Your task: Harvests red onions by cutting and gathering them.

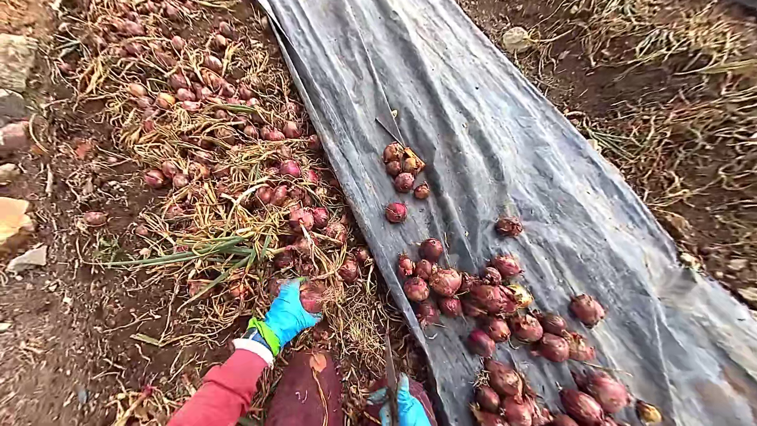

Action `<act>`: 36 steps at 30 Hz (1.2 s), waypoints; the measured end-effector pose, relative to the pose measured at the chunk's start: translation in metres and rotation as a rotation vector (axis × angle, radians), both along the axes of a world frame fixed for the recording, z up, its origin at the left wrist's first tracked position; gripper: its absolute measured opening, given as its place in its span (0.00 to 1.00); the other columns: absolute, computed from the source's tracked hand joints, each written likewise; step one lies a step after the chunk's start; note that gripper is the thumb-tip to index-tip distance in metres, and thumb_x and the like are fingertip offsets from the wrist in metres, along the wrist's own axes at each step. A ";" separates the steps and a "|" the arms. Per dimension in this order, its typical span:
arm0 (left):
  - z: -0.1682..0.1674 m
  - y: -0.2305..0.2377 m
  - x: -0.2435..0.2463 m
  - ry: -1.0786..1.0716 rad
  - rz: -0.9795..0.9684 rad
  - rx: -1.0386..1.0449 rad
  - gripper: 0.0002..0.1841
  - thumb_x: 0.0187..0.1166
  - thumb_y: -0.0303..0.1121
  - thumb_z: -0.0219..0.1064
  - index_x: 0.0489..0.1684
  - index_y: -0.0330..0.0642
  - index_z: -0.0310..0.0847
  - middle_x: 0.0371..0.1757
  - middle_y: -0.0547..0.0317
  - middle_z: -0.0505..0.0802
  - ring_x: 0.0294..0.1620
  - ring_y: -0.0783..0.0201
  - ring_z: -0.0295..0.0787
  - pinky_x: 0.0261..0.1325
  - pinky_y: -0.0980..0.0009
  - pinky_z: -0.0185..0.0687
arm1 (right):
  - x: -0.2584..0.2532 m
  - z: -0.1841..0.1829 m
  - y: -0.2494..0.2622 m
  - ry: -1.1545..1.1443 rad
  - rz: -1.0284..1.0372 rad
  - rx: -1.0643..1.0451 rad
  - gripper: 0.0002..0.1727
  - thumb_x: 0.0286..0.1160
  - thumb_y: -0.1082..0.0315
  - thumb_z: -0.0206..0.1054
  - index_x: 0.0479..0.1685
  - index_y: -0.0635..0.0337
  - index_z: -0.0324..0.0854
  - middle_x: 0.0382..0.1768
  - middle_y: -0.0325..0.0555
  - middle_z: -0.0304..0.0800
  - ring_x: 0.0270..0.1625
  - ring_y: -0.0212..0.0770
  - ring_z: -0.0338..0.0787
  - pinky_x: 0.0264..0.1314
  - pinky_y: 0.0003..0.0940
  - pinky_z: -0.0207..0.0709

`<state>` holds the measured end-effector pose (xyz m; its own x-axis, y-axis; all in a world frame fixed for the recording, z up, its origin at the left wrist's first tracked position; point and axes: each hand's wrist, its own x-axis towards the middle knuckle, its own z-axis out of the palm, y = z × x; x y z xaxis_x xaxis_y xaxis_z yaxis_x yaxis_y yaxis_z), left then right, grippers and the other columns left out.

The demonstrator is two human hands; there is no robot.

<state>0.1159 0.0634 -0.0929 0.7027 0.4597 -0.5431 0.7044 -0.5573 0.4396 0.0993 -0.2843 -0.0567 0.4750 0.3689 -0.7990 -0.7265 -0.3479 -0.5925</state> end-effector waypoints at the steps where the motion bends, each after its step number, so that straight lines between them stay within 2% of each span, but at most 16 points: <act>1: 0.024 -0.013 -0.011 -0.056 -0.004 -0.128 0.58 0.35 0.56 0.92 0.81 0.50 0.73 0.74 0.49 0.84 0.72 0.55 0.84 0.76 0.53 0.83 | 0.000 -0.004 0.012 0.023 0.057 0.069 0.50 0.87 0.30 0.26 0.52 0.64 0.86 0.18 0.46 0.82 0.16 0.42 0.81 0.20 0.43 0.82; 4: 0.086 -0.049 -0.040 -0.031 -0.175 -0.414 0.58 0.38 0.58 0.92 0.82 0.48 0.73 0.73 0.50 0.86 0.73 0.56 0.84 0.78 0.53 0.80 | 0.004 0.012 0.052 0.000 0.122 0.257 0.46 0.77 0.22 0.47 0.42 0.61 0.87 0.16 0.43 0.81 0.14 0.39 0.80 0.17 0.37 0.81; 6: 0.108 -0.061 -0.061 0.000 -0.292 -0.494 0.56 0.45 0.55 0.91 0.84 0.49 0.71 0.73 0.53 0.86 0.73 0.58 0.84 0.79 0.54 0.79 | 0.001 0.028 0.060 -0.075 0.140 0.258 0.45 0.72 0.19 0.50 0.30 0.57 0.84 0.15 0.42 0.79 0.13 0.39 0.79 0.16 0.36 0.79; 7: 0.117 -0.061 -0.067 0.006 -0.341 -0.515 0.53 0.47 0.53 0.91 0.81 0.47 0.73 0.70 0.55 0.89 0.71 0.60 0.86 0.78 0.55 0.80 | -0.001 0.032 0.059 -0.134 0.160 0.253 0.46 0.68 0.16 0.49 0.26 0.56 0.83 0.13 0.42 0.79 0.12 0.40 0.78 0.15 0.36 0.78; 9: 0.129 -0.061 -0.070 0.068 -0.488 -0.481 0.49 0.47 0.54 0.91 0.75 0.46 0.77 0.62 0.56 0.93 0.65 0.59 0.90 0.72 0.51 0.84 | -0.005 0.039 0.047 -0.230 0.255 0.240 0.50 0.67 0.13 0.41 0.27 0.55 0.83 0.14 0.42 0.80 0.13 0.40 0.80 0.16 0.38 0.79; 12: 0.140 -0.073 -0.074 0.262 -0.696 -0.207 0.39 0.54 0.65 0.84 0.56 0.43 0.86 0.51 0.48 0.95 0.56 0.45 0.92 0.62 0.36 0.85 | -0.011 0.052 0.016 -0.232 0.365 0.218 0.51 0.75 0.17 0.34 0.27 0.55 0.86 0.13 0.43 0.80 0.13 0.40 0.78 0.17 0.39 0.77; 14: 0.143 -0.087 -0.078 0.280 -0.640 -0.092 0.37 0.61 0.72 0.75 0.47 0.43 0.88 0.48 0.46 0.94 0.55 0.43 0.92 0.61 0.35 0.84 | -0.017 0.056 -0.009 -0.240 0.267 0.331 0.51 0.79 0.21 0.30 0.30 0.57 0.84 0.11 0.42 0.77 0.10 0.39 0.76 0.13 0.37 0.75; 17: 0.140 -0.106 -0.084 0.064 -0.418 -0.098 0.39 0.70 0.76 0.63 0.39 0.42 0.86 0.36 0.49 0.91 0.43 0.48 0.91 0.52 0.41 0.85 | -0.036 0.065 -0.038 -0.259 0.094 0.393 0.52 0.78 0.20 0.29 0.37 0.59 0.83 0.11 0.42 0.76 0.10 0.39 0.76 0.12 0.37 0.76; 20: 0.163 -0.152 -0.091 -0.075 -0.454 -0.144 0.31 0.83 0.65 0.57 0.42 0.41 0.85 0.37 0.49 0.91 0.43 0.49 0.91 0.52 0.43 0.85 | -0.052 0.050 -0.059 -0.288 0.204 0.167 0.52 0.79 0.22 0.28 0.42 0.60 0.86 0.16 0.44 0.79 0.14 0.42 0.79 0.18 0.41 0.80; 23: 0.201 -0.211 -0.091 0.107 -0.899 -0.031 0.21 0.89 0.48 0.55 0.49 0.37 0.85 0.49 0.40 0.93 0.55 0.37 0.91 0.57 0.32 0.83 | -0.055 0.060 -0.076 -0.404 0.412 0.146 0.55 0.65 0.11 0.31 0.33 0.54 0.84 0.18 0.43 0.84 0.17 0.41 0.84 0.20 0.41 0.83; 25: 0.211 -0.231 -0.091 0.145 -1.033 -0.027 0.16 0.86 0.42 0.58 0.48 0.39 0.86 0.48 0.39 0.94 0.54 0.35 0.92 0.51 0.29 0.83 | -0.061 0.071 -0.080 -0.478 0.321 0.148 0.53 0.62 0.10 0.34 0.27 0.53 0.82 0.15 0.43 0.82 0.14 0.41 0.82 0.15 0.41 0.81; 27: 0.208 -0.206 -0.075 0.115 -0.875 -0.059 0.15 0.89 0.42 0.57 0.54 0.42 0.86 0.51 0.43 0.94 0.57 0.38 0.91 0.54 0.31 0.84 | -0.058 0.070 -0.083 -0.551 0.084 0.210 0.53 0.72 0.16 0.30 0.35 0.56 0.84 0.13 0.42 0.80 0.11 0.39 0.79 0.11 0.38 0.78; 28: 0.199 -0.177 -0.065 0.095 -0.728 -0.031 0.16 0.89 0.43 0.56 0.56 0.46 0.87 0.52 0.46 0.95 0.58 0.42 0.92 0.55 0.33 0.85 | -0.050 0.066 -0.084 -0.549 -0.079 0.246 0.52 0.79 0.22 0.25 0.39 0.59 0.84 0.12 0.42 0.79 0.10 0.39 0.78 0.10 0.38 0.78; 30: 0.166 -0.098 -0.061 0.068 -0.384 0.019 0.19 0.91 0.50 0.55 0.56 0.50 0.89 0.51 0.49 0.95 0.58 0.46 0.92 0.59 0.35 0.84 | -0.029 0.064 -0.082 -0.504 -0.340 0.212 0.47 0.84 0.30 0.15 0.40 0.55 0.77 0.10 0.40 0.77 0.09 0.39 0.77 0.09 0.39 0.77; 33: 0.106 0.011 -0.099 0.111 0.071 0.152 0.22 0.87 0.57 0.59 0.50 0.48 0.89 0.47 0.47 0.95 0.54 0.44 0.93 0.57 0.33 0.84 | -0.015 0.053 -0.078 -0.453 -0.265 0.028 0.49 0.86 0.33 0.16 0.43 0.58 0.81 0.12 0.40 0.78 0.10 0.38 0.78 0.10 0.39 0.78; 36: 0.033 0.054 -0.148 0.286 0.361 0.163 0.25 0.78 0.58 0.70 0.56 0.46 0.89 0.52 0.43 0.95 0.59 0.40 0.92 0.62 0.32 0.83 | -0.020 0.024 -0.066 -0.293 -0.058 -0.061 0.50 0.88 0.35 0.16 0.47 0.62 0.83 0.13 0.44 0.80 0.11 0.42 0.80 0.12 0.43 0.80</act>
